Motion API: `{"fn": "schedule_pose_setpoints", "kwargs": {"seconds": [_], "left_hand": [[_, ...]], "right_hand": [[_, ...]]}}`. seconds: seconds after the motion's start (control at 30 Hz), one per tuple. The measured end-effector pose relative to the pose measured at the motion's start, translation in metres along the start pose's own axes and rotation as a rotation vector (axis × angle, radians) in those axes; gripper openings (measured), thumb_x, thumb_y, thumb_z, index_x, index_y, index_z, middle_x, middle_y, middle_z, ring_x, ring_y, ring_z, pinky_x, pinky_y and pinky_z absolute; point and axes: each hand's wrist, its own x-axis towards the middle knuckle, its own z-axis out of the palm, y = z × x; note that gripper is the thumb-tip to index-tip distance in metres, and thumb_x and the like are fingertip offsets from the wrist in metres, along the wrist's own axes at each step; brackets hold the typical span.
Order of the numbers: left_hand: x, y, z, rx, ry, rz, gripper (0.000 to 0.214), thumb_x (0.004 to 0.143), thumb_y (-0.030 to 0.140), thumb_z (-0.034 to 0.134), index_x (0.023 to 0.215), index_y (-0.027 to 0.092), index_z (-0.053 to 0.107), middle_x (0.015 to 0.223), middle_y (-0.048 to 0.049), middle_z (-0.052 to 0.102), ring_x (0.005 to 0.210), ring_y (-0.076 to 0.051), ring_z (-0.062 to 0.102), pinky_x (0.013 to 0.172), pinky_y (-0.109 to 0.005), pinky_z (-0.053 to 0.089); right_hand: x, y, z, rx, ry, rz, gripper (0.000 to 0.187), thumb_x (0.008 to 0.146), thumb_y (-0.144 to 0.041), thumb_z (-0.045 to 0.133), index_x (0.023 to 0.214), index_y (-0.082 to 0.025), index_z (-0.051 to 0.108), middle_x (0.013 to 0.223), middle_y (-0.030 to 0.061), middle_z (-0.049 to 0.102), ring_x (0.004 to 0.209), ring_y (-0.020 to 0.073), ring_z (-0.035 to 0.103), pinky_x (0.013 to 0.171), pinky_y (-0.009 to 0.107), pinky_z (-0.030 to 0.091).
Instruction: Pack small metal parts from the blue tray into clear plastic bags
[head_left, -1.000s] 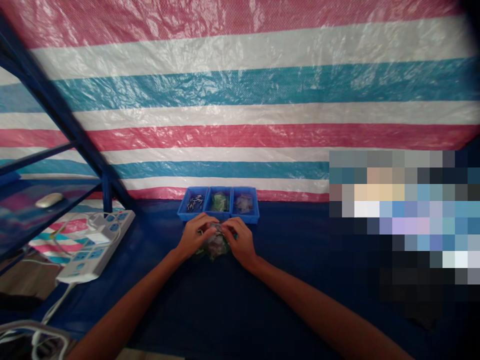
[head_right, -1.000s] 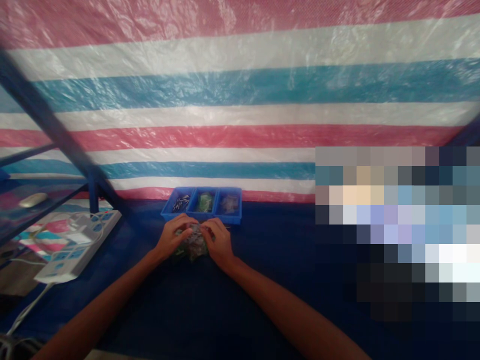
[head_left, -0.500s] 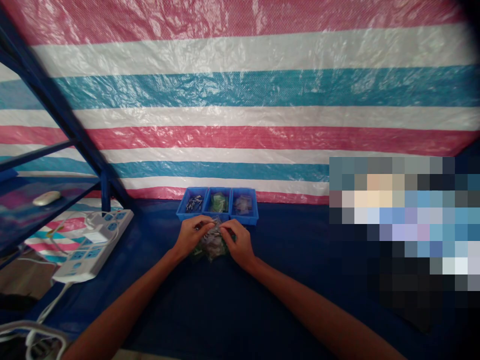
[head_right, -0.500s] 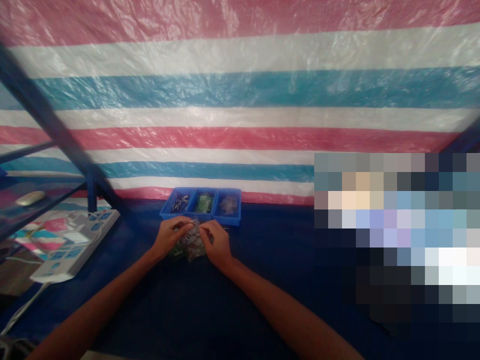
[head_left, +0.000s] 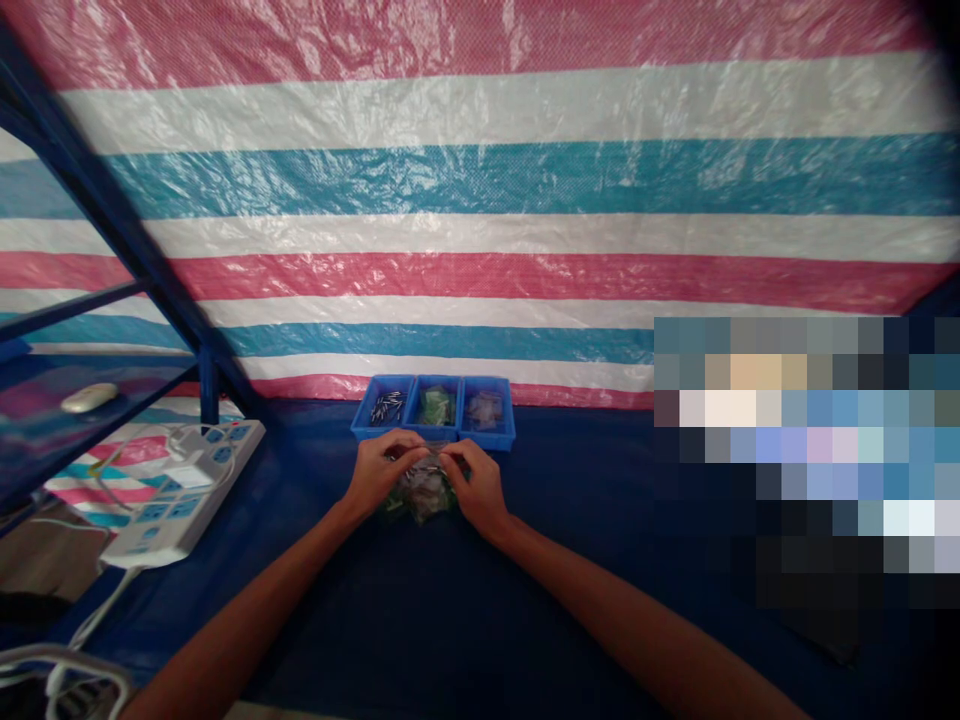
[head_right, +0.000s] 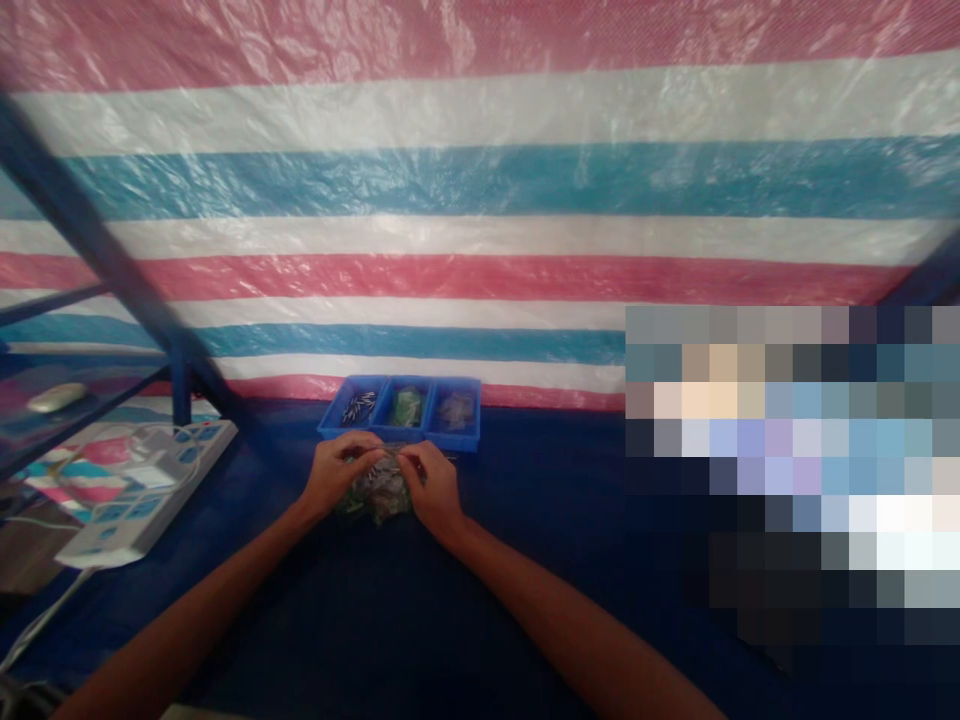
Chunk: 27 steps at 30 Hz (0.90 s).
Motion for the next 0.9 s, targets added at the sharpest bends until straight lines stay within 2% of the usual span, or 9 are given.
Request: {"fn": "schedule_pose_setpoints", "kwargs": {"seconds": [0.23, 0.5, 0.73, 0.9], "left_hand": [[-0.0002, 0.0015, -0.0006, 0.024, -0.051, 0.014, 0.022, 0.077, 0.036, 0.065, 0.081, 0.015, 0.070, 0.081, -0.0052, 0.071, 0.070, -0.016, 0.064, 0.064, -0.024, 0.050], [-0.0012, 0.0063, -0.0003, -0.016, -0.127, -0.032, 0.025, 0.080, 0.037, 0.061, 0.085, 0.014, 0.070, 0.077, -0.0049, 0.070, 0.059, -0.013, 0.059, 0.053, -0.021, 0.047], [-0.0007, 0.0076, -0.0023, -0.009, -0.189, -0.017, 0.026, 0.083, 0.037, 0.057, 0.086, 0.013, 0.068, 0.072, -0.0039, 0.066, 0.055, -0.011, 0.055, 0.053, -0.020, 0.046], [-0.0024, 0.0073, -0.0019, 0.003, -0.173, -0.016, 0.025, 0.083, 0.036, 0.058, 0.086, 0.014, 0.068, 0.077, -0.0046, 0.067, 0.059, -0.012, 0.058, 0.055, -0.021, 0.047]], "right_hand": [[0.0002, -0.0011, -0.0018, 0.004, -0.026, 0.003, 0.017, 0.089, -0.030, 0.049, 0.086, -0.018, 0.061, 0.079, 0.0029, 0.060, 0.071, 0.0147, 0.056, 0.065, 0.025, 0.043], [-0.0001, 0.0016, 0.0002, -0.022, -0.039, 0.009, 0.018, 0.090, -0.029, 0.046, 0.087, -0.018, 0.060, 0.080, 0.0031, 0.060, 0.071, 0.0147, 0.056, 0.066, 0.025, 0.043], [-0.0017, 0.0031, 0.0019, -0.028, -0.056, -0.043, 0.018, 0.090, -0.028, 0.044, 0.086, -0.018, 0.059, 0.079, 0.0032, 0.059, 0.070, 0.0144, 0.056, 0.065, 0.025, 0.044], [-0.0022, 0.0007, 0.0004, -0.042, -0.061, -0.047, 0.018, 0.090, -0.028, 0.044, 0.085, -0.019, 0.058, 0.078, 0.0032, 0.058, 0.070, 0.0147, 0.055, 0.066, 0.025, 0.044]]}}
